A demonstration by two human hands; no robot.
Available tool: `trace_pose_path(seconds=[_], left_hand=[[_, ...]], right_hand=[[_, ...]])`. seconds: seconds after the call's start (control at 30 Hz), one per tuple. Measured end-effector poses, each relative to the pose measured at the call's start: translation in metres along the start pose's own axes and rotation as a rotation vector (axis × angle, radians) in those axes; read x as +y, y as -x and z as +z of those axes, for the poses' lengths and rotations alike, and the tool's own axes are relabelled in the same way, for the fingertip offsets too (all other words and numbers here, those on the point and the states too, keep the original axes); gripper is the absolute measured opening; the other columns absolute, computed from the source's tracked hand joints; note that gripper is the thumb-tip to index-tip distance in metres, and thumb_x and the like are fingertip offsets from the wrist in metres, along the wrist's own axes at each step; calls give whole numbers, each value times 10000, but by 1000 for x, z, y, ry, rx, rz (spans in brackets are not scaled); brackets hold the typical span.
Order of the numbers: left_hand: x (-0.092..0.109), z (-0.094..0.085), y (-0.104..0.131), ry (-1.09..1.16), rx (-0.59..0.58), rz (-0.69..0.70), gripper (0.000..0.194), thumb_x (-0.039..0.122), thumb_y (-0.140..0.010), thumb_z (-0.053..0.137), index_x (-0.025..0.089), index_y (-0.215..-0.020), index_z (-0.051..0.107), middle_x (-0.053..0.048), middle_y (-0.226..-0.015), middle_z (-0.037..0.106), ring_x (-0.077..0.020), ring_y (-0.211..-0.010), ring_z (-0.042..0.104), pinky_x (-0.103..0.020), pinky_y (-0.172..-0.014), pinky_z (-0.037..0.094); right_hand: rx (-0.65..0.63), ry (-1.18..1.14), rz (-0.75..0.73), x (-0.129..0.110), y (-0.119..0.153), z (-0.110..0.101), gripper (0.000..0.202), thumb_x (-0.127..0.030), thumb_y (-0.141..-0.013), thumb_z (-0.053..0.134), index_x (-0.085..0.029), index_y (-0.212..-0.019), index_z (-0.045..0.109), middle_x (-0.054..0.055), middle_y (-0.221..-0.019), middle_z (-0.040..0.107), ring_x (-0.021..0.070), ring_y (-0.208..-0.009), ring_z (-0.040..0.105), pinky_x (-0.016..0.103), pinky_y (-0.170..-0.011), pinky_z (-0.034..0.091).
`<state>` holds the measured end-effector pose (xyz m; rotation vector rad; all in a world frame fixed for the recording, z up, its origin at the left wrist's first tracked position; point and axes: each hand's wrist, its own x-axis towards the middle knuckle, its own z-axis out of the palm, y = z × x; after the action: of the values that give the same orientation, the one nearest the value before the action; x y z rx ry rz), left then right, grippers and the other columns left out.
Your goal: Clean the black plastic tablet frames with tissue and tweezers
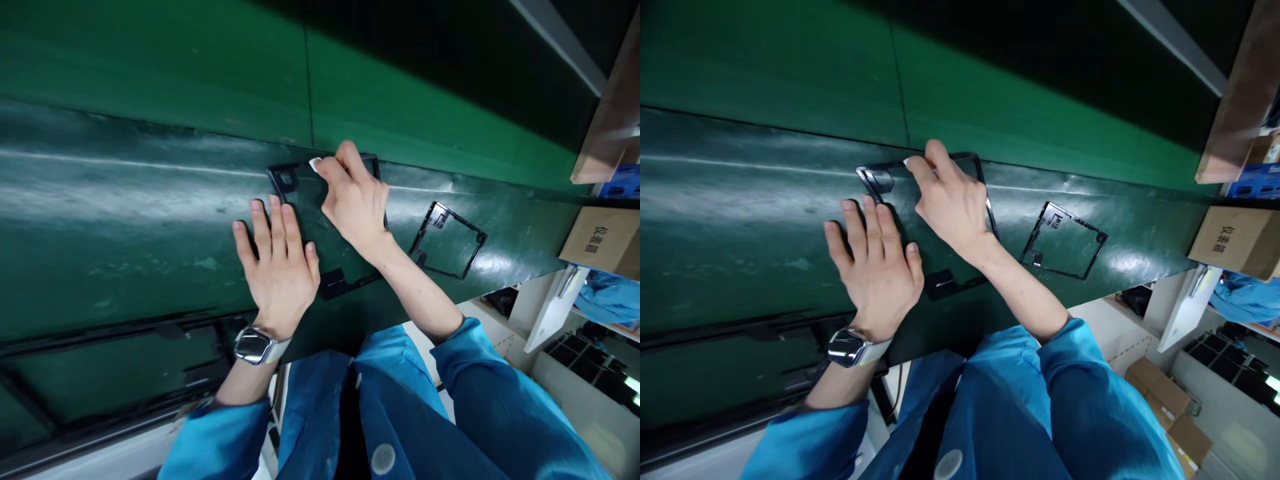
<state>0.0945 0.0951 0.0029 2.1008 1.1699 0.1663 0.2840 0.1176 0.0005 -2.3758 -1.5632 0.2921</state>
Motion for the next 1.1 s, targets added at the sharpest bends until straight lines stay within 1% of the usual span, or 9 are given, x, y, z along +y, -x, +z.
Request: trace_pose_path(seconds=[0.1,0.2,0.37,0.53,0.63,0.7,0.83,0.97,1.1], left_hand=[[0,1,-1,19,16,-8,793,347,-1123,421,276,-1776,-25,-58,-1876,34,-359,-1787,-13,-756,-1491,-1],[0,2,-1,33,25,4,786,355,-1124,419,281,-1781,-7,-53,-1873,50,-372,-1782,-1,-785,-1486,6],[5,-11,2,-8,-12,-7,767,433,-1129,363,201,-1800,73,-25,-1879,36,-369,-1776,-11,-707,-1521,2],[4,-16,-28,-59,40,55,784,500,-1117,396,151,-1785,183,-74,-1892,6,-377,-1789,8,-708,-1517,82],[-12,1,-60,-159,52,186,853,540,-1089,330,253,-1800,-44,92,-1859,-199,-329,-1784,-124,-631,-1527,-50],[-28,14,-75,-199,40,195,899,601,-1064,307,271,-1791,-107,135,-1829,-279,-329,-1765,-213,-600,-1496,-179],[-54,25,-83,-214,14,151,990,700,-1045,301,224,-1777,-165,107,-1839,-275,-266,-1769,-218,-405,-1449,-270],[-62,19,-82,-216,0,167,1063,785,-1018,291,185,-1778,-147,67,-1877,-196,-283,-1786,-147,-322,-1408,-261],[-55,13,-85,-218,-76,165,1132,850,-991,213,108,-1764,-153,-33,-1899,-111,-378,-1769,-136,-407,-1373,-270]], right_hand=[[31,-14,9,12,-1,-6,389,-146,-1128,363,-218,-1184,742,77,-1201,683,133,-912,662,244,-748,512],[92,-63,19,58,-2,-24,377,-249,-1154,376,-201,-1123,748,79,-1154,665,151,-908,640,282,-794,551],[1,-152,-126,104,-12,-42,376,-436,-1173,469,-230,-1045,756,59,-1062,669,165,-952,656,302,-833,589],[11,-162,-208,99,-21,-33,674,-610,-1204,252,-216,-1012,764,27,-1059,703,77,-949,655,223,-764,498],[40,-189,-214,91,-22,-32,737,-606,-1207,156,-212,-999,743,8,-1053,701,33,-932,617,177,-751,454],[40,-218,-183,84,-15,-33,676,-566,-1215,186,-235,-992,731,-1,-1068,702,26,-933,607,144,-729,446],[-61,-154,-87,70,34,-39,488,-442,-1223,328,-229,-1054,734,23,-1166,694,66,-929,641,170,-695,481],[-75,-156,-82,68,101,-43,564,-329,-1223,234,-214,-1065,763,2,-1046,688,48,-786,629,203,-637,445],[-111,-135,-123,78,94,-43,509,-286,-1218,296,-214,-1070,777,1,-1060,688,52,-801,615,210,-645,437]])
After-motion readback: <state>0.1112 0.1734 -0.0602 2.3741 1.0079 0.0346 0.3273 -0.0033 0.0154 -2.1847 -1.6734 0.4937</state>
